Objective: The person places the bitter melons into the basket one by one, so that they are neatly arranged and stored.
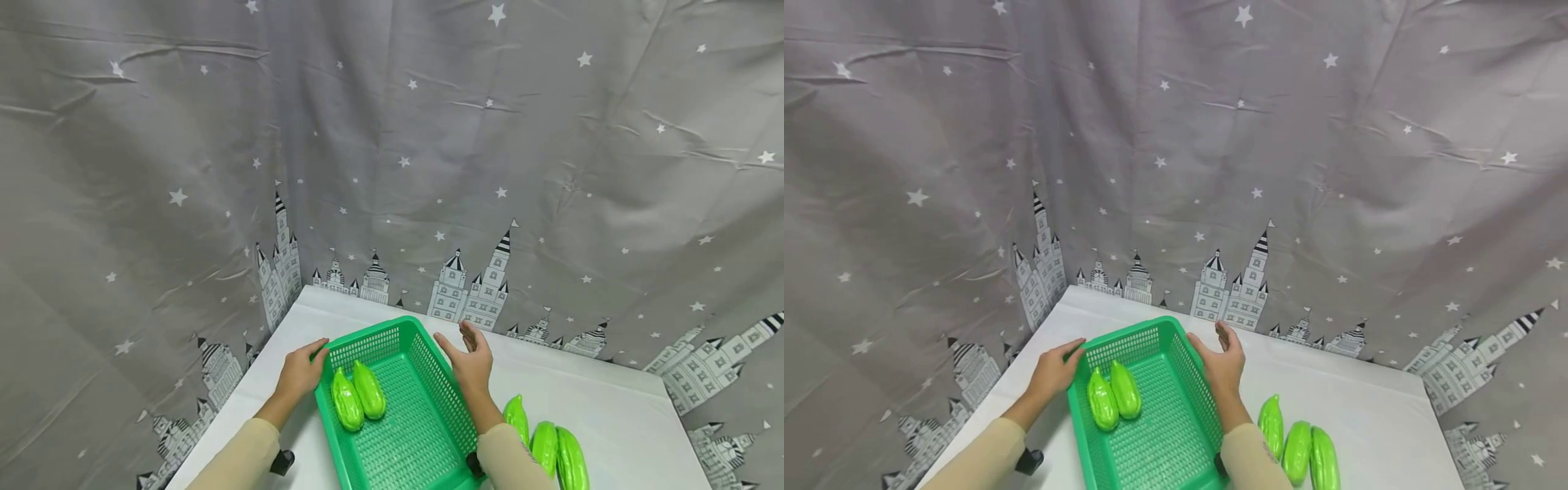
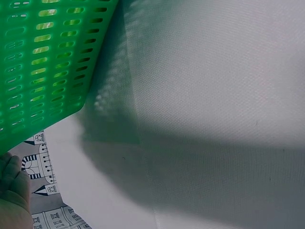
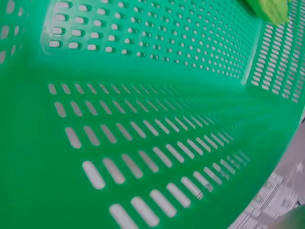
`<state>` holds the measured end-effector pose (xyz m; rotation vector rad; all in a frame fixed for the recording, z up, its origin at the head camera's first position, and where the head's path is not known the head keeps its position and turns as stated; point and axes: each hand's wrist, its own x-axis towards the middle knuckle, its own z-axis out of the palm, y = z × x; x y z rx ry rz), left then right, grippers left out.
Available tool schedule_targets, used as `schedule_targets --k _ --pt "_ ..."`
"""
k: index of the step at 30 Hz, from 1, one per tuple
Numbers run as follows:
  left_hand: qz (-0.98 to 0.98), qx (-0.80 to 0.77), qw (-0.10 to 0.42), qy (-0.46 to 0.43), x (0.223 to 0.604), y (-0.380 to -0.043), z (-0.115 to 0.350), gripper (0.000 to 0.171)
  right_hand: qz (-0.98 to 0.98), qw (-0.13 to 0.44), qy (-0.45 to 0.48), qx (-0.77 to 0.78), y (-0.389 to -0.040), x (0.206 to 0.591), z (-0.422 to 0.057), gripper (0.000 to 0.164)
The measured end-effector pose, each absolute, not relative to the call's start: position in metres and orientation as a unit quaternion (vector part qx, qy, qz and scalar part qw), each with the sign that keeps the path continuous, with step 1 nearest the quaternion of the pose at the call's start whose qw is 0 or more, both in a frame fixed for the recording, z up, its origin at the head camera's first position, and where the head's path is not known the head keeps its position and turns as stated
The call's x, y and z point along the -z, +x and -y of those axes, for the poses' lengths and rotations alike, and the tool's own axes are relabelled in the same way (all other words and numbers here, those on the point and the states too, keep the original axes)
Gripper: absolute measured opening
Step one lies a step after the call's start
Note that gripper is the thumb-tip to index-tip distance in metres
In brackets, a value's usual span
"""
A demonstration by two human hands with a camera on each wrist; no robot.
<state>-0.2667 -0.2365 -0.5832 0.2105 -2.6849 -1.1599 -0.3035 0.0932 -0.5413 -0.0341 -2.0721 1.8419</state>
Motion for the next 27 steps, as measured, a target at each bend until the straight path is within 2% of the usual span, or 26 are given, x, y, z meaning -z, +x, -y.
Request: schedule_targets --k 27 --pt "0.916 0.384 0.092 0.063 0.583 -0.268 0.24 0.038 0.764 0.219 -0.071 -0.603 -0.293 0.537 -0.165 0.072"
